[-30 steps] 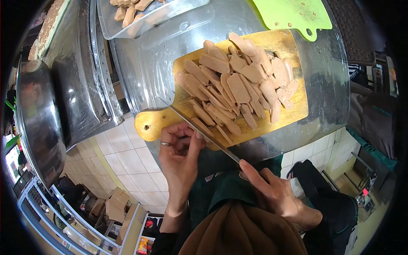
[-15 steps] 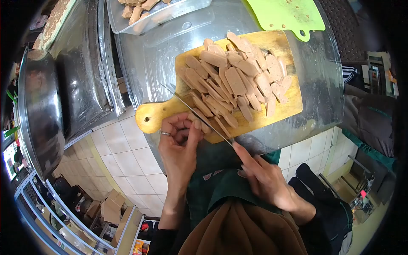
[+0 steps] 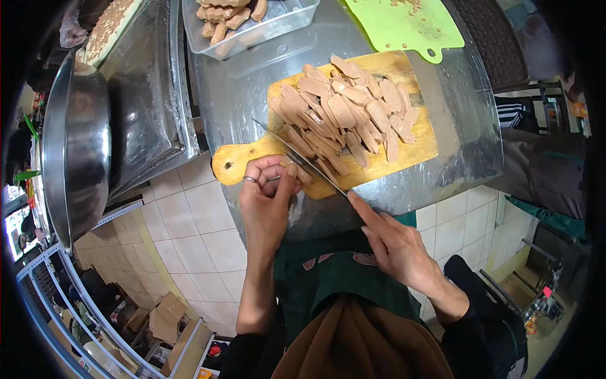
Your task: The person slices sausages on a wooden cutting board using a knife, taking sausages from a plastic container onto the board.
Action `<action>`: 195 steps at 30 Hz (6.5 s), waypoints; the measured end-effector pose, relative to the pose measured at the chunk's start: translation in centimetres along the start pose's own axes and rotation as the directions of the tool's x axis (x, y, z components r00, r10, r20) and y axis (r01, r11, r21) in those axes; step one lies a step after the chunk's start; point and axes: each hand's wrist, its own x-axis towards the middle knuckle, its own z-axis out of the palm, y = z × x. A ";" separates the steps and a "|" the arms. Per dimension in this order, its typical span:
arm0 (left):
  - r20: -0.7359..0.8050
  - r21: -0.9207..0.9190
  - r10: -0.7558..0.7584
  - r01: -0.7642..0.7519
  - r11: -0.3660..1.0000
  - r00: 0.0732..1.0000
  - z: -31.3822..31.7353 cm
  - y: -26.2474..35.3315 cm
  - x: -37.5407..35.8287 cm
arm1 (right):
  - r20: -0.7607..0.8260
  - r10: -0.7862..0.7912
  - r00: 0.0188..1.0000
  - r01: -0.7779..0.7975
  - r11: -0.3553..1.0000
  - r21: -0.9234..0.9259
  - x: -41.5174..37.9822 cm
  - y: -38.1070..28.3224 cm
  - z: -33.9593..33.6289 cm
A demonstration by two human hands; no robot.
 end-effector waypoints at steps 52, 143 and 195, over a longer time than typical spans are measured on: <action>-0.026 -0.009 -0.026 0.026 1.000 0.999 0.1 -0.6 -0.2 | 0.075 0.048 0.996 -0.048 0.999 0.004 1.9 -1.5 2.0; 0.298 0.913 0.161 -0.233 -0.334 0.941 9.6 13.5 26.1 | -0.441 0.358 0.823 0.030 0.748 0.663 -3.1 5.8 -7.3; 0.058 0.359 0.381 -0.376 0.855 0.923 0.8 -3.5 -3.5 | -0.226 0.138 0.964 -0.203 0.934 -0.295 0.8 8.5 -19.5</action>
